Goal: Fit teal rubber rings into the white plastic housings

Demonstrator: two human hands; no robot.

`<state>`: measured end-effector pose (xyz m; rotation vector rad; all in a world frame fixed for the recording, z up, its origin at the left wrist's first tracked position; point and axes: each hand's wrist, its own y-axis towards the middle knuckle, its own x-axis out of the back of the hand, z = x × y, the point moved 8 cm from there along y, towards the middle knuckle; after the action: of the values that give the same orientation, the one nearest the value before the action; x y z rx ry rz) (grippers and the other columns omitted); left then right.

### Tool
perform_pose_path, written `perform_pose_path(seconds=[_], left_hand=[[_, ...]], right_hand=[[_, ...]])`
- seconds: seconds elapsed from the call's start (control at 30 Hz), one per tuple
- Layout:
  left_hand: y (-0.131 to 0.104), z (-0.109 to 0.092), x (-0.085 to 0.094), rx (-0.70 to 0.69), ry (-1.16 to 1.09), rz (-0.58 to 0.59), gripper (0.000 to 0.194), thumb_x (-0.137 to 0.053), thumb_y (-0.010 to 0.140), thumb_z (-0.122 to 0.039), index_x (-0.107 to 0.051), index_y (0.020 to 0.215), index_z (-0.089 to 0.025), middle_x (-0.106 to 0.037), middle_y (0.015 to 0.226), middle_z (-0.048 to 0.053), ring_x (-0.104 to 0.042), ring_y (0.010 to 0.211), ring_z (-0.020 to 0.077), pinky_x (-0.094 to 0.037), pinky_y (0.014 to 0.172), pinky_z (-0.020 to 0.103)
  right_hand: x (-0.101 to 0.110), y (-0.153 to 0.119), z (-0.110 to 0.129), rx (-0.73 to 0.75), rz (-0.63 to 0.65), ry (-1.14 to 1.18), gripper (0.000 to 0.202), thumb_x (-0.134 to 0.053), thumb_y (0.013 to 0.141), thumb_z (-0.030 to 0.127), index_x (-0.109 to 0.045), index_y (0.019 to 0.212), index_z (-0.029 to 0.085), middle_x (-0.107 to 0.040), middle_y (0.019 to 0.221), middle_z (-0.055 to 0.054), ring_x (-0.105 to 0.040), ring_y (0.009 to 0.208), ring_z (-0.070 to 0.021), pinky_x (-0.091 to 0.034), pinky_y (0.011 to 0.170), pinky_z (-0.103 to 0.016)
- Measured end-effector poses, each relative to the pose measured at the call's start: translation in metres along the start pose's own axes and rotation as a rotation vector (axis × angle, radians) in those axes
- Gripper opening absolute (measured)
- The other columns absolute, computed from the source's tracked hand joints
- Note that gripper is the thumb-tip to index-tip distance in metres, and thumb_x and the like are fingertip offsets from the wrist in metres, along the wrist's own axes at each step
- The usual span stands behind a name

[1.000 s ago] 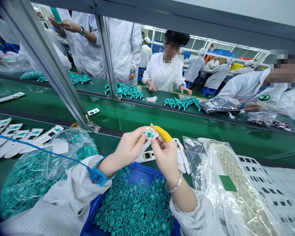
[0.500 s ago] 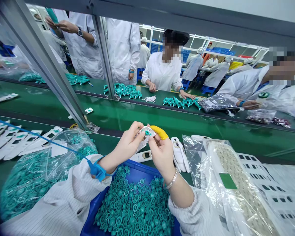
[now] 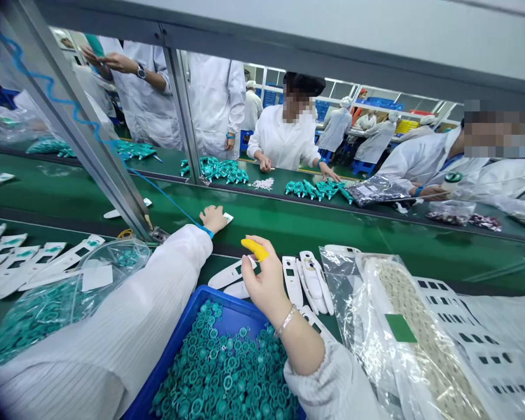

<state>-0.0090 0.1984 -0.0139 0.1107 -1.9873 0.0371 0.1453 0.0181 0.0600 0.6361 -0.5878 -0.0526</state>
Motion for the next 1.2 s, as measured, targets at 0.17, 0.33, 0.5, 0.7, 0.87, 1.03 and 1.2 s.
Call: perform_pose_path(seconds=[0.17,0.33,0.5,0.7,0.87,1.03,1.2], left_hand=[[-0.025,-0.021,-0.015,-0.246,0.022,0.221,0.038,-0.048,0.086,-0.038,-0.052,0.117,-0.016,-0.056,0.118,0.010,-0.053,0.107,0.0230,-0.041,0.090,0.037],[-0.083,-0.045,-0.053,-0.513,-0.001,0.557,0.055,-0.072,0.057,-0.044,-0.060,0.104,-0.019,-0.067,0.094,0.005,-0.061,0.081,0.0221,-0.044,0.064,0.025],[-0.098,-0.059,-0.052,-0.586,-0.088,0.533,0.034,-0.063,0.064,-0.020,-0.060,0.097,-0.014,-0.067,0.089,0.009,-0.061,0.078,0.0228,-0.042,0.062,0.027],[-0.120,-0.074,0.024,-0.659,-0.396,0.359,0.028,-0.042,0.082,-0.021,-0.054,0.107,-0.016,-0.065,0.098,0.005,-0.061,0.077,0.0149,-0.044,0.062,0.023],[-0.165,-0.084,0.066,-0.629,-1.040,0.400,0.028,-0.049,0.081,-0.019,-0.054,0.108,-0.014,-0.067,0.100,0.007,-0.064,0.085,0.0171,-0.049,0.067,0.024],[-0.178,-0.084,0.069,-0.573,-1.115,0.330,0.035,-0.049,0.081,-0.016,-0.052,0.115,-0.016,-0.067,0.105,0.007,-0.064,0.088,0.0179,-0.051,0.071,0.026],[-0.188,-0.090,0.070,-0.606,-1.153,0.333,0.035,-0.050,0.079,-0.013,-0.054,0.113,-0.017,-0.067,0.104,0.006,-0.064,0.088,0.0177,-0.051,0.068,0.024]], right_hand=[[-0.023,-0.012,0.017,0.036,0.337,0.014,0.018,-0.049,0.084,0.015,-0.063,0.094,0.019,-0.068,0.084,-0.003,-0.063,0.074,-0.0139,-0.051,0.069,-0.026],[-0.057,-0.084,0.017,0.222,1.020,-0.542,0.020,-0.051,0.076,0.002,-0.065,0.081,0.016,-0.066,0.073,-0.005,-0.063,0.060,-0.0168,-0.044,0.051,-0.026],[-0.059,-0.111,0.002,0.193,1.043,-0.724,0.019,-0.051,0.073,-0.001,-0.065,0.078,0.011,-0.065,0.076,-0.011,-0.061,0.052,-0.0197,-0.036,0.040,-0.028],[-0.014,-0.048,0.029,0.188,0.667,-0.471,0.015,-0.049,0.086,0.019,-0.061,0.096,0.019,-0.062,0.085,-0.003,-0.062,0.071,-0.0149,-0.048,0.061,-0.026],[0.051,0.000,0.058,0.226,0.004,-0.323,0.013,-0.057,0.080,0.019,-0.056,0.094,0.019,-0.059,0.082,-0.002,-0.059,0.068,-0.0141,-0.048,0.061,-0.027],[0.060,-0.001,0.068,0.263,-0.103,-0.289,0.016,-0.055,0.081,0.015,-0.056,0.094,0.023,-0.057,0.074,0.001,-0.056,0.062,-0.0130,-0.047,0.056,-0.027],[0.069,-0.005,0.063,0.271,-0.220,-0.208,0.019,-0.067,0.075,0.018,-0.060,0.091,0.025,-0.065,0.085,-0.001,-0.061,0.079,-0.0187,-0.050,0.071,-0.035]])
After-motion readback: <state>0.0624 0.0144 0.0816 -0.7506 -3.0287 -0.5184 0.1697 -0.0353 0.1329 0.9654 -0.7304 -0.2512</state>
